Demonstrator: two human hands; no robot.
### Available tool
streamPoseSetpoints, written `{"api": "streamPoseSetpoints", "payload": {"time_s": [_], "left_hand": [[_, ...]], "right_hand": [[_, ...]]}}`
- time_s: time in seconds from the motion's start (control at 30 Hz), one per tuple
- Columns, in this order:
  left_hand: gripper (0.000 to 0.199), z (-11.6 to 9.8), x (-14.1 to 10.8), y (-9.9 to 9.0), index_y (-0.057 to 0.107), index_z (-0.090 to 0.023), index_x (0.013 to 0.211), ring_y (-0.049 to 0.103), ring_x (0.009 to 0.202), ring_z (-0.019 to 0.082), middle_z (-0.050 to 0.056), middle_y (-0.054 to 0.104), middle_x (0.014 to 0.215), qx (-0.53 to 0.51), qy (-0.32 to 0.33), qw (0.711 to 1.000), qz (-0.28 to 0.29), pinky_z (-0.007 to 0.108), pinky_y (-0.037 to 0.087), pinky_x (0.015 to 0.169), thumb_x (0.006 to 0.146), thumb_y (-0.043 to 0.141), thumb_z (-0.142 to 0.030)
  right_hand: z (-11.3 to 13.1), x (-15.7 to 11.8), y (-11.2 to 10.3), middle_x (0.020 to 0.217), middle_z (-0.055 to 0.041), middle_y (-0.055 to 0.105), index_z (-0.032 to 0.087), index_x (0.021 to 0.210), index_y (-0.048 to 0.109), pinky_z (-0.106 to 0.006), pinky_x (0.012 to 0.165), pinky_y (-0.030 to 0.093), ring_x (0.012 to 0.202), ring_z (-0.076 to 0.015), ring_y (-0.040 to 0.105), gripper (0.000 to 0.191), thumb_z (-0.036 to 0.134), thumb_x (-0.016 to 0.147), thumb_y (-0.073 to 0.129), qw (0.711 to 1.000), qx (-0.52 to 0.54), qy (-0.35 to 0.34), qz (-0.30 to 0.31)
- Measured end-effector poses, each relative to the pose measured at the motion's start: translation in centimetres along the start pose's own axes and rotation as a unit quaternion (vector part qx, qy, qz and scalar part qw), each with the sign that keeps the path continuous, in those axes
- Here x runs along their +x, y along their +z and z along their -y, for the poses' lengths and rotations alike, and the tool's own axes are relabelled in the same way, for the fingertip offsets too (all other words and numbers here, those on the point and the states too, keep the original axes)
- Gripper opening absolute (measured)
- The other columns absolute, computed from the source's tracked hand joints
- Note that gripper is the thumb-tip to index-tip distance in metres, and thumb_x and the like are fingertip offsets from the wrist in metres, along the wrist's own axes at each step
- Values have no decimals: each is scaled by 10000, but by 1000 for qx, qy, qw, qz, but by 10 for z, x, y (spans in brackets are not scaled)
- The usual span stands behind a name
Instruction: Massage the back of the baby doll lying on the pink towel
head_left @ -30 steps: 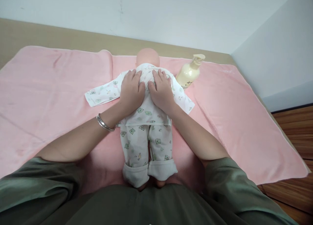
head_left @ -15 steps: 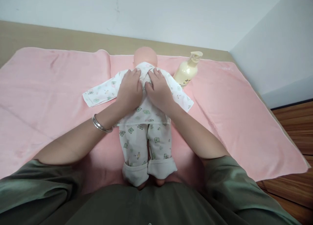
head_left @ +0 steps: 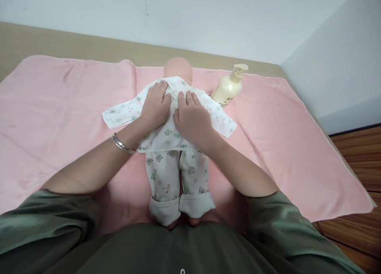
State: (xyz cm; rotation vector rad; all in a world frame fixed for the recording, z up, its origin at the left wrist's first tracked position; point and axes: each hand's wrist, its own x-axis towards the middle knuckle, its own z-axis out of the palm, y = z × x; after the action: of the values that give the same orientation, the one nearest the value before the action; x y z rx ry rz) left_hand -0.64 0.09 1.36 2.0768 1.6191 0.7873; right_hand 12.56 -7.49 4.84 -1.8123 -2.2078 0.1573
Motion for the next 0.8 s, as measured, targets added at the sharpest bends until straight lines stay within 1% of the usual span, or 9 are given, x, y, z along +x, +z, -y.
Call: {"api": "streamPoseSetpoints", "payload": {"time_s": [0.13,0.2,0.27,0.4,0.47,0.57,0.63,0.7,0.8], "left_hand": [[678,-10,-20,6,434,1,1536,307,1606,315,198,409,1660,14,40,999,-19,500,197,1384,983,257,-349],[654,-15,-31,9,428,-15,1539,274,1617,336,203,388,1670,16,75,997,-23,538,191,1374,990,291,-342],[627,-15,-36,11,449,-33,1526,278,1613,347,198,402,1663,16,102,994,-21,552,194,1368,994,328,-341],[553,-6,-23,9,533,-97,1464,369,1569,325,155,501,1604,-12,101,994,-37,526,240,1361,994,340,-316],[516,1,-10,6,573,-143,1420,433,1523,316,132,561,1552,-34,76,995,-47,527,292,1341,975,355,-290],[464,7,4,3,631,-167,1322,527,1426,309,133,636,1446,-56,46,997,-34,520,384,1286,951,370,-262],[452,7,4,4,634,-178,1312,517,1443,304,130,631,1453,-63,39,997,-32,514,364,1299,953,372,-259],[480,3,-4,8,602,-169,1372,444,1519,304,135,573,1532,-58,38,997,-46,508,281,1345,965,370,-269],[563,-8,-23,14,515,-100,1487,335,1592,317,164,464,1631,-34,65,996,-46,511,195,1372,978,367,-290]], "right_hand": [[-28,29,-2,1713,-187,297,16,1610,349,-481,1369,222,1634,-305,224,609,234,1042,326,997,65,9,39],[-42,43,0,1717,-149,305,48,1605,367,-480,1376,192,1638,-282,217,599,246,1042,324,994,101,-6,39],[-48,50,3,1716,-140,312,51,1608,359,-487,1378,175,1638,-281,215,603,238,1036,325,993,110,-12,28],[-30,34,10,1720,-200,269,-12,1622,299,-520,1371,176,1636,-339,198,622,203,1038,312,998,60,18,11],[-15,18,12,1707,-215,291,-8,1609,334,-528,1365,197,1629,-350,217,609,200,1037,325,999,36,4,-12],[-1,2,11,1699,-217,310,18,1595,376,-555,1355,217,1625,-363,228,592,184,1027,350,999,13,-24,-30],[-2,5,8,1702,-212,307,23,1589,388,-554,1355,215,1627,-364,222,594,157,1011,358,999,15,-33,-12],[-12,17,3,1717,-191,283,34,1596,379,-536,1361,206,1635,-348,200,613,136,992,357,999,39,-28,24],[-33,40,-1,1743,-163,221,41,1628,309,-530,1367,172,1649,-324,152,650,161,990,343,995,84,4,61]]}}
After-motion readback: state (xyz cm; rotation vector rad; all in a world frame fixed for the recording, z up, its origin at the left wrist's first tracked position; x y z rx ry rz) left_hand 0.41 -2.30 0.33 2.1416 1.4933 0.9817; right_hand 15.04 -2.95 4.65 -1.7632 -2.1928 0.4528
